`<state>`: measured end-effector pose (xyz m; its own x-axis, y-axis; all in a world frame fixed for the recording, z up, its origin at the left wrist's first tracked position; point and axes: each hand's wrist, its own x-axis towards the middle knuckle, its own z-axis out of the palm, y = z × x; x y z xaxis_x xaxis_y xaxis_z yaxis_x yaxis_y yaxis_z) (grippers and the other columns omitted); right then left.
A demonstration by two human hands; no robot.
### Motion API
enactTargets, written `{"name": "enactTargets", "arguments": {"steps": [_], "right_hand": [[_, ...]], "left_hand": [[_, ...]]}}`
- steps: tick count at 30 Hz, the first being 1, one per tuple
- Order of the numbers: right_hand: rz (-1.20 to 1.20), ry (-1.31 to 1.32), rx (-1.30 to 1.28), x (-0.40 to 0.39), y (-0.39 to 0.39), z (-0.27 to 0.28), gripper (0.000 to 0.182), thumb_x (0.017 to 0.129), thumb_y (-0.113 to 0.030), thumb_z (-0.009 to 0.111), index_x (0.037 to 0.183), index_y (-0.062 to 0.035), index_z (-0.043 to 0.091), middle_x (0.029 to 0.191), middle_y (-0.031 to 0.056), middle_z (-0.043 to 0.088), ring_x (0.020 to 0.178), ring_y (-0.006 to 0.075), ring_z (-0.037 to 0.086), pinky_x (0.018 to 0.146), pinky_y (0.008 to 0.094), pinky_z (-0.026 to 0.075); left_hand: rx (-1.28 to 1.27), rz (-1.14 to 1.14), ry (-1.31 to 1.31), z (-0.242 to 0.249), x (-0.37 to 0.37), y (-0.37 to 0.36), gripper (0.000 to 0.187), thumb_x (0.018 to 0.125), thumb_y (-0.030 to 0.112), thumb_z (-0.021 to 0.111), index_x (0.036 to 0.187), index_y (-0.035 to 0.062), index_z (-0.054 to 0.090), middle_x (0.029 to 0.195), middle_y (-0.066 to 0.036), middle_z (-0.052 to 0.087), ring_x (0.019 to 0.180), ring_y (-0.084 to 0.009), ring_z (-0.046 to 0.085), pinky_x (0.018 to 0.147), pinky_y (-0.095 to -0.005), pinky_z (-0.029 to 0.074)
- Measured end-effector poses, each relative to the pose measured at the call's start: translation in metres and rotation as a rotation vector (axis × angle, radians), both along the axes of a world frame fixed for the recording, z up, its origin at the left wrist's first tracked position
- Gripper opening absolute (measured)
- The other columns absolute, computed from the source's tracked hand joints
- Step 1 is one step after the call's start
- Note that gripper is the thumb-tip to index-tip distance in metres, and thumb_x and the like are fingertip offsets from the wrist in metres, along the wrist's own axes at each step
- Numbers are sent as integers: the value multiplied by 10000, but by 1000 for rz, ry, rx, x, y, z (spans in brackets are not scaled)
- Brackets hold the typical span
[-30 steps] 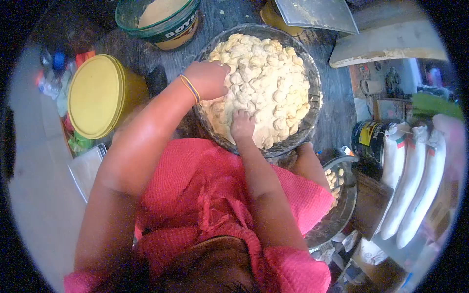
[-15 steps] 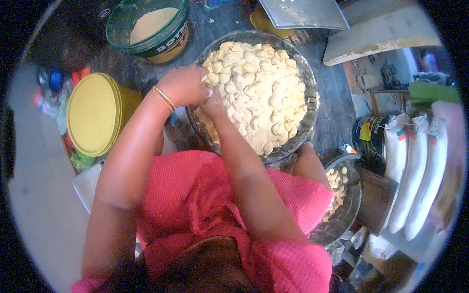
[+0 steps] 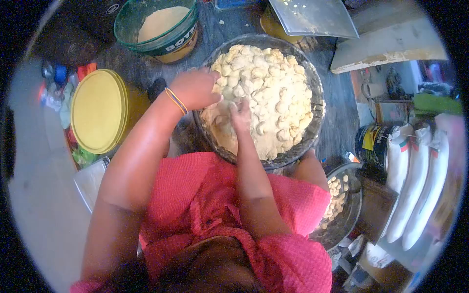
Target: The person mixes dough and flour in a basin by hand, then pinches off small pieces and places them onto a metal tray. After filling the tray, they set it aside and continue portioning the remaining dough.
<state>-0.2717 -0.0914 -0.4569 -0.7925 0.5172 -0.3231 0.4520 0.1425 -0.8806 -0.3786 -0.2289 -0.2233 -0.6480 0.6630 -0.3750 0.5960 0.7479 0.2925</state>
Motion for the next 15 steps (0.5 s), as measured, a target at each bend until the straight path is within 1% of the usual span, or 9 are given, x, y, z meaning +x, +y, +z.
{"name": "enactTargets", "arguments": {"steps": [2,4,5,7,8,10,11,13,15], "right_hand": [[-29,-23,114,7,3,6,362,713,-262,660,1014,-75,584,942,169,587,891,363,563,817,424,435],[187,-23,850,0,-10,36,339,724,-243,638,1018,-83,588,1035,172,570,975,331,547,875,428,410],[183,-20,851,-10,-16,31,339,724,-243,638,1018,-83,588,1035,172,570,975,331,547,875,428,410],[532,-287,572,-34,-30,10,329,735,-210,610,1044,-100,596,1178,166,502,1120,298,475,941,421,374],[531,-285,574,-31,-40,0,329,735,-210,610,1044,-100,596,1178,166,502,1120,298,475,941,421,374],[427,70,1004,-19,-57,-12,394,744,-197,594,1126,-106,558,1222,177,484,1166,296,447,956,414,373],[428,73,1003,-14,-56,-13,394,744,-197,594,1126,-106,558,1222,177,484,1166,296,447,956,414,373],[677,55,816,3,-40,-9,476,757,-236,592,1206,-111,495,1191,182,524,1122,320,486,982,433,345],[658,5,652,25,-20,-7,495,760,-251,592,1222,-113,475,1179,182,533,1114,318,493,994,446,322]], "left_hand": [[18,-13,22,-3,4,1,511,752,388,596,1149,71,544,1077,-191,571,991,-345,562,837,-440,452],[-15,-22,14,1,6,3,510,749,388,596,1146,70,549,1064,-192,576,981,-339,569,832,-435,456],[-14,-24,18,1,7,4,510,749,388,596,1146,70,549,1064,-192,576,981,-339,569,832,-435,456],[0,-22,20,-4,9,6,512,746,394,597,1145,77,553,1054,-188,582,960,-336,581,827,-426,461],[1,-23,23,-4,9,7,512,746,394,597,1145,76,553,1054,-188,582,960,-336,581,827,-426,461],[3,-26,46,-3,9,8,512,739,386,604,1148,81,554,1049,-185,585,937,-333,591,817,-422,468],[1,-24,48,-5,7,7,512,739,386,604,1148,81,554,1049,-185,585,937,-333,591,817,-422,468],[29,-36,81,-8,7,7,493,734,378,611,1130,88,562,1028,-178,593,929,-324,597,799,-426,473],[25,-32,74,-4,7,8,482,734,373,613,1119,87,566,1017,-175,596,929,-323,597,792,-430,474]]}}
